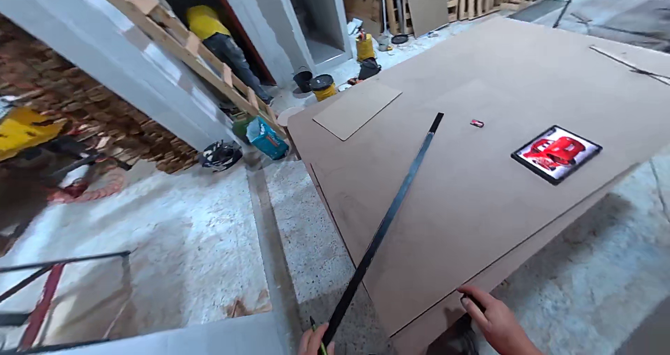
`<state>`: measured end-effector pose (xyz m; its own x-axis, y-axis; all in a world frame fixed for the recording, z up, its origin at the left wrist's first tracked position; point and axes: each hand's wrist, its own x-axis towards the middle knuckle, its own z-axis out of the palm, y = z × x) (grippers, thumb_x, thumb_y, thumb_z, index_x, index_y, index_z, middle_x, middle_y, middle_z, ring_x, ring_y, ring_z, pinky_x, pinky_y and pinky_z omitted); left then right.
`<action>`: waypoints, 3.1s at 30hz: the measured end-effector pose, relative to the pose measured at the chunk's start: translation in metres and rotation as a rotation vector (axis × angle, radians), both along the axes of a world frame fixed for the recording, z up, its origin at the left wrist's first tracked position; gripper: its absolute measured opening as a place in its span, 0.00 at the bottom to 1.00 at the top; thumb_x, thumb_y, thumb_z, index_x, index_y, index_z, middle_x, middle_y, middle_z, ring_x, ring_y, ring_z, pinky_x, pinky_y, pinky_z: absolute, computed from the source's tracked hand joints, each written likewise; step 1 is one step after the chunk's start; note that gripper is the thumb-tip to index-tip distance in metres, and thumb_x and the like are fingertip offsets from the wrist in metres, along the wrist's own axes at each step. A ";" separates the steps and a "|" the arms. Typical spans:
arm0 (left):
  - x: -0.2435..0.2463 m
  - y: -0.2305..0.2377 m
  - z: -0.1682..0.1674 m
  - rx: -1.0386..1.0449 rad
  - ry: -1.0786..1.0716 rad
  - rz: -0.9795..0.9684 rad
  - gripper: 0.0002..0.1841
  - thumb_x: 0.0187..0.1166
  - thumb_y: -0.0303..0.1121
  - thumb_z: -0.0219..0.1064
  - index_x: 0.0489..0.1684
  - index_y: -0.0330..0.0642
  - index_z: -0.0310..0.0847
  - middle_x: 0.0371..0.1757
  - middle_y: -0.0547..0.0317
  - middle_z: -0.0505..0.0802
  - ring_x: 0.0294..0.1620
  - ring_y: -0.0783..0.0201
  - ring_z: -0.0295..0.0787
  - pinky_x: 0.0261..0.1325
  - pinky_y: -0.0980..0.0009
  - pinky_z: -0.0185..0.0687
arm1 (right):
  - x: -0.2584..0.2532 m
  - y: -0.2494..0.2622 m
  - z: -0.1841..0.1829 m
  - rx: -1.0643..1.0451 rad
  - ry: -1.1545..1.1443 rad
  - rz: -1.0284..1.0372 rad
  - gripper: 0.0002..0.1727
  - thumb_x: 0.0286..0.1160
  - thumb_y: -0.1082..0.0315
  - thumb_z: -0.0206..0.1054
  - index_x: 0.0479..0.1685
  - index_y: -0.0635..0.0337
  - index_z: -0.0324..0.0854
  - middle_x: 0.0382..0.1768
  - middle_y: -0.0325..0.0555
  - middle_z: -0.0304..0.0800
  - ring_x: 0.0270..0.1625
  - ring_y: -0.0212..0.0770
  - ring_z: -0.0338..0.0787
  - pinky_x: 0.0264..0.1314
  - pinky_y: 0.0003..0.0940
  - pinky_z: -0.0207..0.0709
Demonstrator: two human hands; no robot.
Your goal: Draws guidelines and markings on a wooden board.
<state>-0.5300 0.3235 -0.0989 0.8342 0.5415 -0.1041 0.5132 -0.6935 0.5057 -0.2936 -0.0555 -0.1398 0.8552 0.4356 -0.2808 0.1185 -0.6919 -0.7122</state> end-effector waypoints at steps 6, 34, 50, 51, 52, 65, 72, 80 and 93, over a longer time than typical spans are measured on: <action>0.055 0.121 0.001 0.115 -0.039 -0.148 0.20 0.76 0.36 0.73 0.65 0.40 0.88 0.55 0.41 0.92 0.52 0.44 0.93 0.55 0.42 0.89 | -0.109 0.012 0.002 0.073 0.059 -0.330 0.25 0.84 0.52 0.53 0.70 0.49 0.86 0.59 0.46 0.93 0.54 0.41 0.93 0.59 0.51 0.86; 0.485 0.399 -0.008 0.265 0.105 -0.624 0.23 0.87 0.40 0.65 0.76 0.38 0.78 0.68 0.30 0.86 0.69 0.32 0.83 0.70 0.31 0.76 | -0.137 0.291 0.045 0.183 0.169 -1.263 0.26 0.83 0.59 0.60 0.78 0.58 0.78 0.65 0.51 0.89 0.56 0.41 0.91 0.57 0.45 0.86; 0.432 0.185 0.027 -0.921 0.639 -1.080 0.13 0.76 0.40 0.76 0.50 0.43 0.86 0.34 0.62 0.94 0.33 0.67 0.91 0.42 0.68 0.89 | 0.074 0.386 0.056 0.262 -0.152 -0.555 0.35 0.92 0.38 0.44 0.87 0.48 0.68 0.64 0.42 0.86 0.61 0.37 0.88 0.63 0.42 0.86; 0.435 0.184 0.025 -0.915 0.646 -1.069 0.14 0.75 0.41 0.77 0.49 0.43 0.86 0.31 0.63 0.92 0.30 0.68 0.88 0.38 0.69 0.86 | 0.080 0.383 0.053 0.269 -0.142 -0.528 0.34 0.92 0.38 0.44 0.88 0.47 0.68 0.64 0.42 0.86 0.63 0.37 0.87 0.66 0.43 0.85; 0.439 0.183 0.023 -0.902 0.655 -1.077 0.16 0.73 0.43 0.78 0.47 0.43 0.85 0.29 0.64 0.90 0.28 0.69 0.85 0.35 0.70 0.83 | 0.085 0.380 0.050 0.273 -0.129 -0.502 0.34 0.92 0.38 0.43 0.88 0.47 0.68 0.65 0.41 0.86 0.66 0.37 0.86 0.68 0.43 0.84; 0.582 0.135 -0.039 -0.303 0.324 -1.033 0.08 0.75 0.38 0.74 0.33 0.46 0.82 0.21 0.59 0.84 0.21 0.59 0.80 0.25 0.54 0.76 | 0.121 0.245 0.010 -0.156 0.203 -0.708 0.08 0.79 0.60 0.67 0.47 0.47 0.90 0.46 0.37 0.90 0.48 0.38 0.91 0.51 0.46 0.88; 0.569 0.116 -0.064 -0.046 0.135 -0.941 0.14 0.83 0.42 0.70 0.54 0.43 0.85 0.32 0.51 0.93 0.31 0.51 0.92 0.37 0.46 0.87 | 0.159 0.246 -0.006 -0.489 0.238 -0.831 0.17 0.87 0.50 0.62 0.42 0.51 0.89 0.42 0.46 0.91 0.48 0.50 0.93 0.47 0.56 0.85; 0.507 0.131 -0.105 0.015 -0.299 -1.500 0.21 0.85 0.42 0.62 0.72 0.46 0.83 0.85 0.52 0.77 0.89 0.53 0.67 0.90 0.46 0.60 | 0.168 0.244 -0.006 -0.552 0.230 -0.827 0.17 0.86 0.50 0.62 0.38 0.51 0.88 0.39 0.45 0.91 0.45 0.51 0.92 0.44 0.57 0.84; 0.511 0.115 -0.114 0.022 -0.257 -1.469 0.24 0.88 0.44 0.55 0.77 0.44 0.79 0.90 0.58 0.72 0.94 0.62 0.57 0.96 0.54 0.48 | 0.172 0.242 -0.008 -0.575 0.251 -0.814 0.17 0.86 0.50 0.62 0.38 0.50 0.88 0.40 0.47 0.93 0.46 0.54 0.93 0.43 0.61 0.84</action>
